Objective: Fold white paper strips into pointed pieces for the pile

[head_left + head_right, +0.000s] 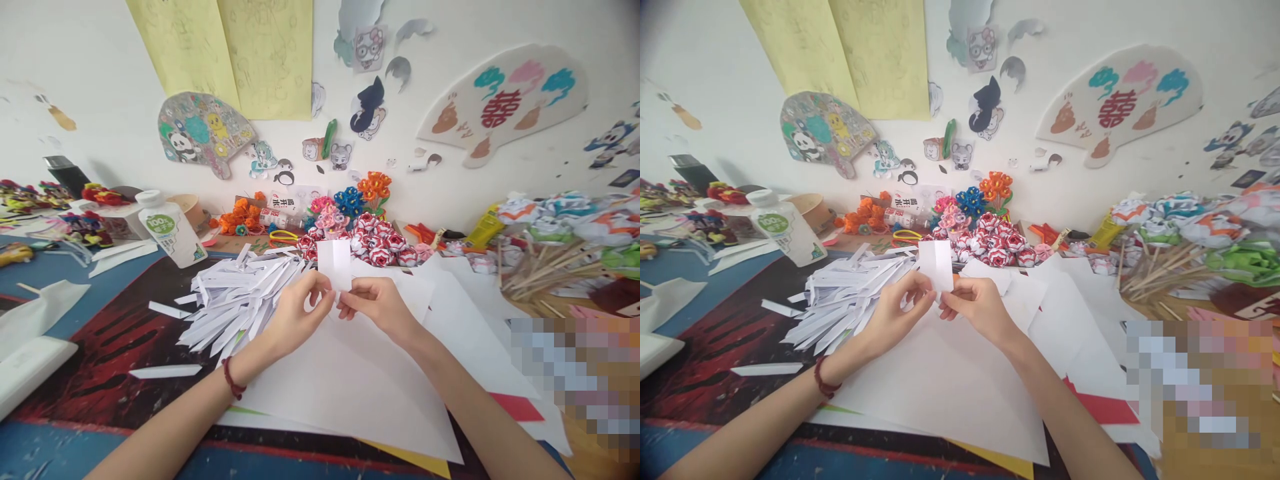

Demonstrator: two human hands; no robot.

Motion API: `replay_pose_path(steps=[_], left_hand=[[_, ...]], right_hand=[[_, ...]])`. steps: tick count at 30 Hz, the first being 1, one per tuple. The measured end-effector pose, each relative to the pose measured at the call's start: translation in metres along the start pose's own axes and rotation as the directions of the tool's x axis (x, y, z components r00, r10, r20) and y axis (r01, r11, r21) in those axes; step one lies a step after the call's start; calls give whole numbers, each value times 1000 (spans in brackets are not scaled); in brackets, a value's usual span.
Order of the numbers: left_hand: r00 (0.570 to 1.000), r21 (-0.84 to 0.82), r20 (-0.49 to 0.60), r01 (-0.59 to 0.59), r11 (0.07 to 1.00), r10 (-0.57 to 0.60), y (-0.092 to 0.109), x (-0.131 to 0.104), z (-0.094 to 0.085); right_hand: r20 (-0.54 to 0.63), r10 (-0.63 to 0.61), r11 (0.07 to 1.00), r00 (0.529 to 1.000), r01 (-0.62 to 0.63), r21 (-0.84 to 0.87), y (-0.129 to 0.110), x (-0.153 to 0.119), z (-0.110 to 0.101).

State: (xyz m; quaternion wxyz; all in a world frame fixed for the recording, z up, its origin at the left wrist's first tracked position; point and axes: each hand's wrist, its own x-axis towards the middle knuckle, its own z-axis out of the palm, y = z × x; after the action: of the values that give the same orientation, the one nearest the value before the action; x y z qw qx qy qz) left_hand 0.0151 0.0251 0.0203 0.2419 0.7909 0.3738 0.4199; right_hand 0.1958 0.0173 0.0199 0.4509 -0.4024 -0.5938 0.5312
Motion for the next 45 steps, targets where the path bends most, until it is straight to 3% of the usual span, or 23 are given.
replay_pose_path(steps=[12, 17, 24, 29, 45], left_hand=[[987, -48, 59, -147, 988, 149, -1, 4, -8], [993, -80, 39, -108, 991, 111, -6, 5, -3], [996, -151, -13, 87, 985, -90, -1, -1, 4], [990, -180, -18, 138, 974, -143, -3, -3, 8], [987, -183, -43, 145, 972, -155, -2, -5, 10]], right_hand=[[-53, 36, 999, 998, -35, 20, -8, -2, -4], [-30, 24, 1000, 999, -24, 15, -8, -3, -6], [45, 20, 998, 999, -23, 66, -3, -2, -2], [58, 34, 996, 998, -39, 76, 0, -2, 0], [68, 63, 996, 996, -67, 61, 6, -1, 3]])
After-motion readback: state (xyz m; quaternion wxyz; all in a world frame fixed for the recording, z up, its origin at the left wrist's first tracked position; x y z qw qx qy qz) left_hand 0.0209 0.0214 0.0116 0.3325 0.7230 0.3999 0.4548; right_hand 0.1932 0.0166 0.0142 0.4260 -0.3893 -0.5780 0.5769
